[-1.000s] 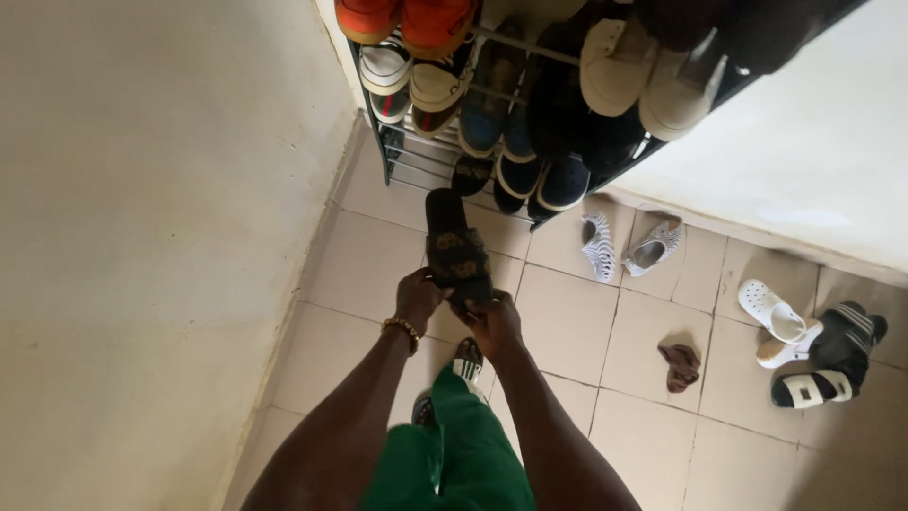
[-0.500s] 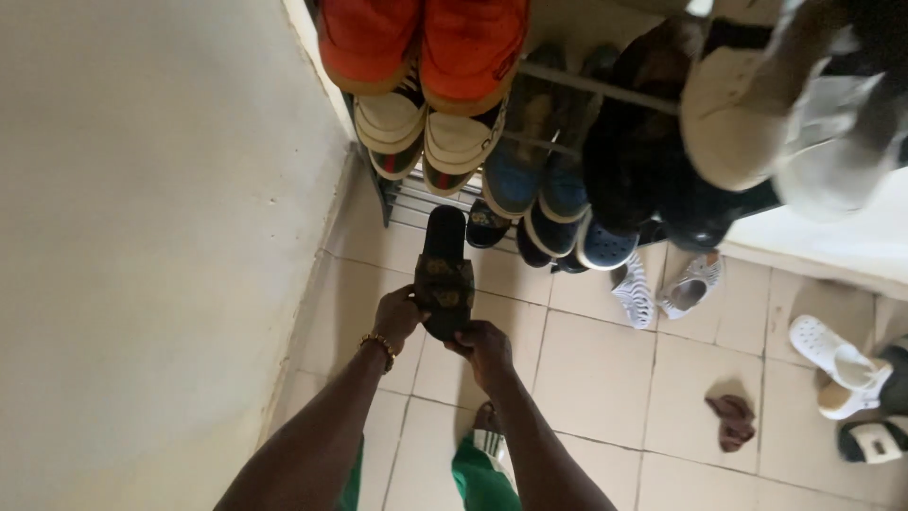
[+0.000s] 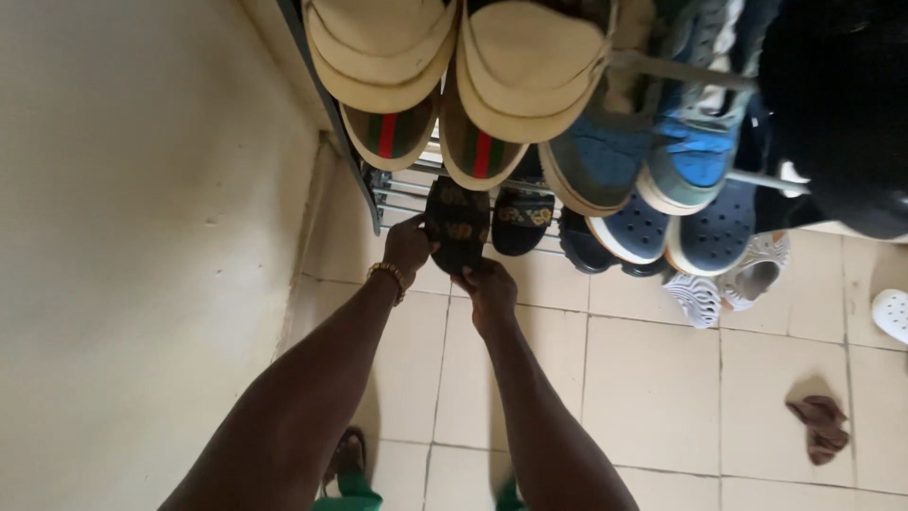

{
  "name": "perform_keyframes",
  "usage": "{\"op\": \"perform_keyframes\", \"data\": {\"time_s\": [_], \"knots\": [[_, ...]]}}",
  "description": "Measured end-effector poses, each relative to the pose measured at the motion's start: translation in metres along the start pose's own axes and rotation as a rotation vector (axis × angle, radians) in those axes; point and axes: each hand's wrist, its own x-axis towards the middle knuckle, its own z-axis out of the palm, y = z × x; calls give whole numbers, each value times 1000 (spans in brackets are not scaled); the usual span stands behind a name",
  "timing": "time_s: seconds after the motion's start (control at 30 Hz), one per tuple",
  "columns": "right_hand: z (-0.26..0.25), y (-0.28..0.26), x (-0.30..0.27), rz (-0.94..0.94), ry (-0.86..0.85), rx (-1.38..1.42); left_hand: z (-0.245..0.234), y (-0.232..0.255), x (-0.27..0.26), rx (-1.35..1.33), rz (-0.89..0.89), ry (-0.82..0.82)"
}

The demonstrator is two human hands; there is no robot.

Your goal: The person cleans various pairs of sandals with a cloth and organizes them on a shoe rack.

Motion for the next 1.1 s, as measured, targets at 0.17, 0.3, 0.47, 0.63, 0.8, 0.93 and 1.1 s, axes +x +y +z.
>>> {"op": "perform_keyframes", "data": {"time_s": [0.17,0.3,0.47,0.63,0.8,0.93,1.1], "knots": [[14,13,34,-45,85,101,14,-27,46,-188,97,61],[6,22,44,33,47,315,27,4,42,-278,-100,149],[12,25,51,43,109,256,26,41,29,-296,-206,219],[6,-1,23,-208,32,-436,24,43,12,-585,-312,162],[20,-48,-35,-346,-94,-974,13,85,-29,-789,-384,84],[18,-91,-75,-262,-47,-813,25,130,-66,-654,-362,4],[6,-170,-126,-205,40,-589,62,205,-110,-481,-308,-144]]}}
